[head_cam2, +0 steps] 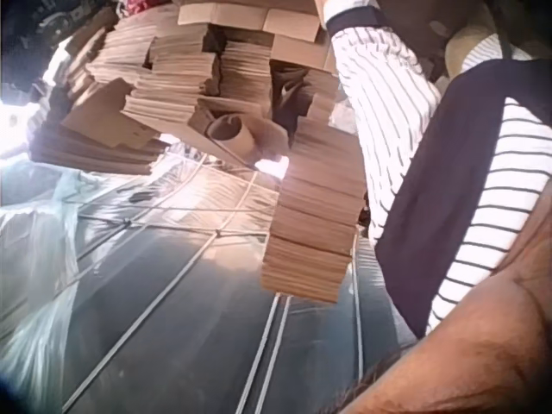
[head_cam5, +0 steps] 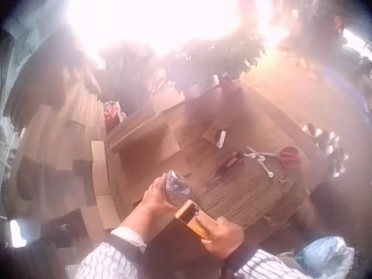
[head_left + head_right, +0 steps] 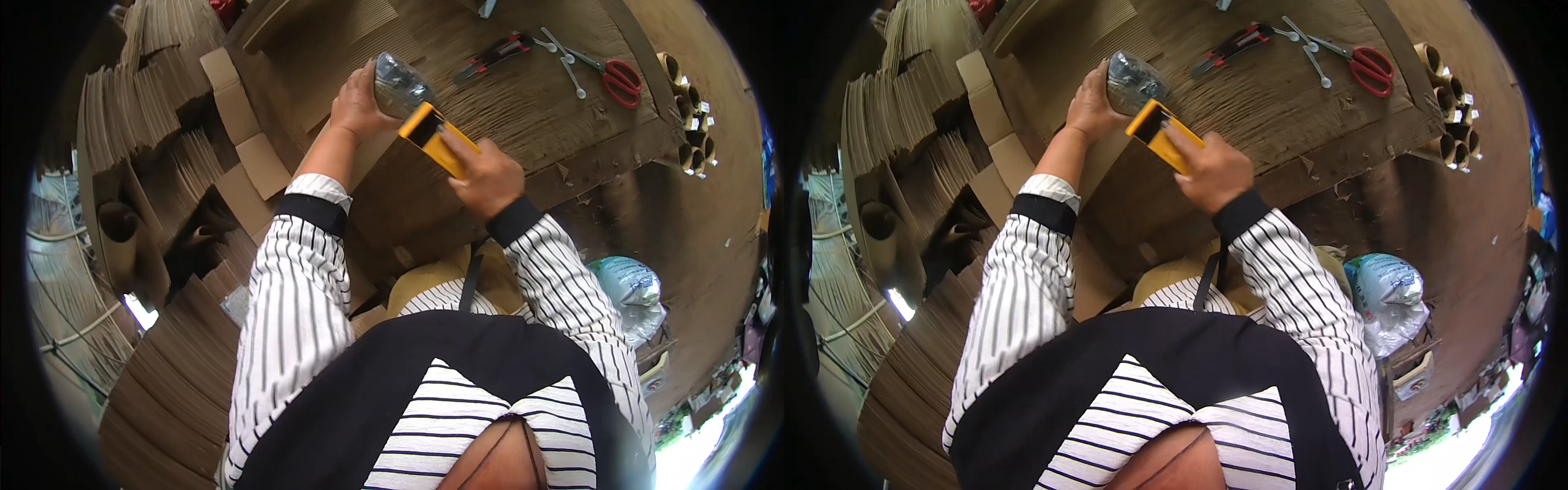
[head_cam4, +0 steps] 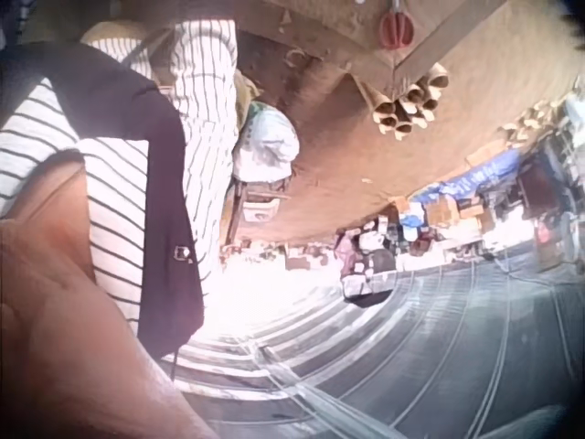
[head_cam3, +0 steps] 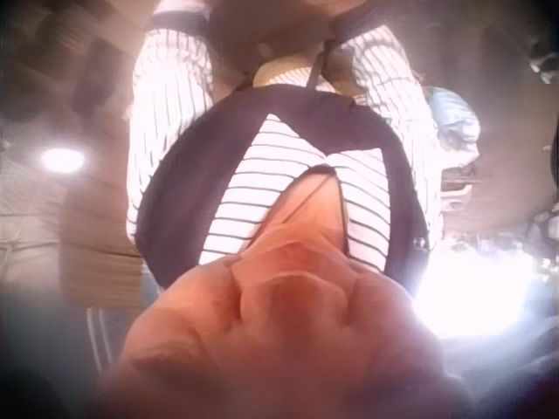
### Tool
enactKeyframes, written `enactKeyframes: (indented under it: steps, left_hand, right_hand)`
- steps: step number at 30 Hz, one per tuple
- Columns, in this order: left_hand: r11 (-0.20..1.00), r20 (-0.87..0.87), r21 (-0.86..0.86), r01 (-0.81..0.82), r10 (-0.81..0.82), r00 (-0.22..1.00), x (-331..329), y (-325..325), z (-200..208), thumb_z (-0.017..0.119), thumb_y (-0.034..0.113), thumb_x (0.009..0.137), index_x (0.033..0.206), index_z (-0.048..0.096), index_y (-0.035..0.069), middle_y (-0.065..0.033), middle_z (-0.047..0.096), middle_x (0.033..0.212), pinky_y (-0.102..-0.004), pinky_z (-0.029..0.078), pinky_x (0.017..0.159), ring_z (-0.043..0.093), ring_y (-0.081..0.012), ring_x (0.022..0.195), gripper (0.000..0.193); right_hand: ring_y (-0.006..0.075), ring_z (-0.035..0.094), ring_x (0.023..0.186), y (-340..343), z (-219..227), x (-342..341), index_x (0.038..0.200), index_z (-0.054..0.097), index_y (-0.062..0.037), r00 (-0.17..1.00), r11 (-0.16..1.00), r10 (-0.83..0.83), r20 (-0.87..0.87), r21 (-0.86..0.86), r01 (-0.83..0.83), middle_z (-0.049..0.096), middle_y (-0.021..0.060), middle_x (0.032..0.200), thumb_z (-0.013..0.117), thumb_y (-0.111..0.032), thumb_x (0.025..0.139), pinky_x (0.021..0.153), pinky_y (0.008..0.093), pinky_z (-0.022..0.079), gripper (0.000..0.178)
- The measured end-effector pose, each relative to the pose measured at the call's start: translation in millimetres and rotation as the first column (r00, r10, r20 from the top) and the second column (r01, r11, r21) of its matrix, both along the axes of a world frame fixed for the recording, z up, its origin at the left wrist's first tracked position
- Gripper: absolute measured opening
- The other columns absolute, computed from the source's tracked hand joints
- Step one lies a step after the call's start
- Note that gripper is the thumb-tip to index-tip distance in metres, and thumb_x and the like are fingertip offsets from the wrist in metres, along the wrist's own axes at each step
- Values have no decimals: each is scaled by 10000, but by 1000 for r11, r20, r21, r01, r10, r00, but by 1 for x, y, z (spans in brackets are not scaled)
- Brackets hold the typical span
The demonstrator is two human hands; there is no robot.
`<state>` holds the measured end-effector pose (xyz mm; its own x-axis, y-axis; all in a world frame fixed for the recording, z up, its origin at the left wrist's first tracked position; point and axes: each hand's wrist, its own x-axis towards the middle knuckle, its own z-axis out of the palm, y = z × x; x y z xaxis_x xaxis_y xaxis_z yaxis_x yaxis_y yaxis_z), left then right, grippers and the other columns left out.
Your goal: The person rolls sheets of corrugated cardboard into cylindrical tubes and secures them with clear tape using a handheld dispenser. They then trim the edges of the tubes with scissors and place the finished tubes upright on the floor.
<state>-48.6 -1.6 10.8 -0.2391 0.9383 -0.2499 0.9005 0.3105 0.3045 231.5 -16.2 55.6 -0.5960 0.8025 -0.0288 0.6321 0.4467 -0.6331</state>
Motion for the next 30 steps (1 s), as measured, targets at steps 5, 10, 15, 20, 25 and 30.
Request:
enactKeyframes:
  steps: [5, 10, 15, 20, 25, 30]
  left_hand:
    - [997, 146, -79, -4, 15, 989, -21, 7, 6, 920, 414, 486, 1551, 259, 158, -134, 451, 1460, -417, 401, 1108, 432, -333, 1359, 1280]
    - [991, 245, -133, 32, 2, 969, -27, 22, 9, 926, 307, 506, 1550, 255, 126, -177, 457, 1455, -401, 370, 1139, 419, -343, 1374, 1255]
    - [982, 523, -111, 155, -75, 849, -64, 33, -21, 927, 361, 519, 1536, 279, 92, -187, 503, 1414, -397, 387, 1121, 468, -327, 1338, 1236]
    - [959, 745, -248, 140, 97, 660, -74, 41, -34, 928, 361, 538, 1466, 378, 61, -181, 582, 1298, -352, 405, 1087, 536, -297, 1259, 1120]
    - [973, 476, -178, 145, -43, 878, 0, -7, -12, 900, 476, 533, 1473, 369, 64, -198, 494, 1442, -410, 391, 1112, 473, -351, 1339, 1156]
    - [897, 239, -98, 432, -400, 885, 130, -36, 42, 890, 397, 563, 1493, 355, 75, -180, 473, 1437, -444, 315, 1149, 418, -366, 1359, 1120]
  right_hand:
    - [303, 634, 676, -18, -10, 27, 1397, 522, -357, 976, 999, 9, 216, -43, 0, 549, 102, 839, 813, -279, 710, 612, 432, 542, 751]
    - [336, 694, 860, 45, -16, -60, 1319, 589, -271, 902, 976, 93, 422, -219, 2, 687, 161, 942, 706, -270, 808, 739, 469, 555, 524]
    - [320, 688, 973, 71, -3, -75, 1253, 633, -211, 832, 936, 217, 511, -350, -30, 723, 136, 1008, 643, -230, 815, 831, 454, 548, 439]
    - [344, 675, 931, 34, 19, 21, 1386, 554, -258, 865, 908, 181, 467, -418, 36, 705, 182, 1005, 635, -267, 785, 812, 455, 537, 606]
    - [365, 647, 1041, 12, 41, 103, 1430, 483, -221, 910, 920, 39, 413, -370, 129, 670, 185, 1127, 693, -246, 715, 887, 431, 525, 746]
    - [341, 637, 931, 36, 49, 165, 1391, 546, -215, 991, 992, -61, 116, -98, 73, 621, 138, 1017, 699, -151, 692, 830, 404, 530, 718]
